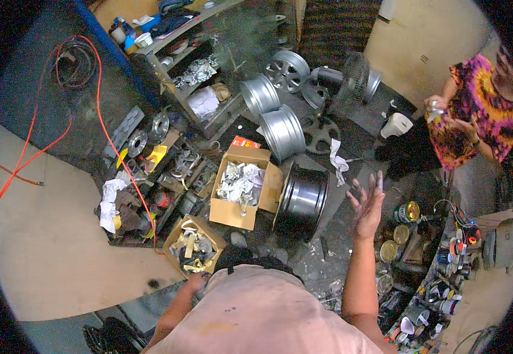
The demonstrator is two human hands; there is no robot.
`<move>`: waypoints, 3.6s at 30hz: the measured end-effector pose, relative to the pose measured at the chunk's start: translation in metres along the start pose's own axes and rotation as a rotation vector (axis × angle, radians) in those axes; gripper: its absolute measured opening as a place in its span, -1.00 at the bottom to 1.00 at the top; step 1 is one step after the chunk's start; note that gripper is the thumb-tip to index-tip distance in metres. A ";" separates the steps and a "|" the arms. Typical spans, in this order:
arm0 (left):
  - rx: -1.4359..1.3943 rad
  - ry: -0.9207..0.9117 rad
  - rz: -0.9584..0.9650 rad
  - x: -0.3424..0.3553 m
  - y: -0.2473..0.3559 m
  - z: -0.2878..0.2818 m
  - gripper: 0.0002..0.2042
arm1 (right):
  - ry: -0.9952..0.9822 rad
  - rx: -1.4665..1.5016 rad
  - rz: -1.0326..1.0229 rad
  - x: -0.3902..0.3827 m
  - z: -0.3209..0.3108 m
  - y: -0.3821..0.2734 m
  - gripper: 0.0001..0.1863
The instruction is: Cleaning and spray painting a car rim in a service bay.
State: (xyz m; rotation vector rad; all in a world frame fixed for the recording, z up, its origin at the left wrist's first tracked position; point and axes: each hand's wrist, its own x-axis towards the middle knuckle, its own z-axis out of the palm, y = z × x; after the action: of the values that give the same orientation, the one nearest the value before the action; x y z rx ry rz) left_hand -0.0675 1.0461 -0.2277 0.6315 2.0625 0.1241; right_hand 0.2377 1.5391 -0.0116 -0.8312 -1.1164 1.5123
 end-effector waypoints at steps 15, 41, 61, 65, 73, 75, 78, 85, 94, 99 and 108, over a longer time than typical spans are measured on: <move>0.076 -0.195 0.071 0.150 -0.018 -0.097 -0.63 | 0.075 -0.209 0.257 0.019 0.115 0.099 -0.19; -0.888 -0.149 0.649 0.247 0.082 -0.398 -0.66 | 0.083 -0.462 0.526 0.240 0.354 0.206 -0.04; -0.208 0.029 0.457 0.726 0.359 -0.681 -0.66 | -1.468 -1.212 0.433 0.494 0.505 0.676 -0.06; 0.118 0.019 0.308 0.888 0.314 -0.666 -0.58 | -1.412 -1.302 0.827 0.527 0.552 0.626 -0.07; 0.494 0.189 0.285 1.075 0.235 -0.622 -0.64 | -1.310 -1.533 0.911 0.545 0.515 0.667 -0.19; 0.493 0.262 0.325 1.097 0.210 -0.628 -0.63 | -1.312 -1.486 0.918 0.561 0.522 0.671 -0.20; 0.433 0.167 0.251 1.136 0.209 -0.638 -0.60 | -1.287 -1.476 0.895 0.570 0.522 0.677 -0.21; 0.607 0.189 0.059 1.197 0.277 -0.635 -0.46 | -1.008 -1.318 0.773 0.599 0.505 0.676 -0.32; 0.877 0.305 0.151 1.254 0.201 -0.697 -0.58 | -1.049 -1.172 0.742 0.607 0.510 0.674 -0.30; 0.475 0.316 0.210 1.216 0.224 -0.622 -0.63 | -1.019 -1.391 0.736 0.596 0.476 0.685 -0.34; 1.889 0.933 -0.217 1.184 0.094 -0.679 -0.70 | -1.094 -1.374 0.657 0.562 0.491 0.691 -0.34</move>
State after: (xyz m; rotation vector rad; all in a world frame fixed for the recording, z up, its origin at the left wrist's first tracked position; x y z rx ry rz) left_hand -1.0882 1.8046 -0.7311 1.5491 2.5524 -2.2310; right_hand -0.5671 1.9510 -0.4772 -1.3517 -3.1038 1.5930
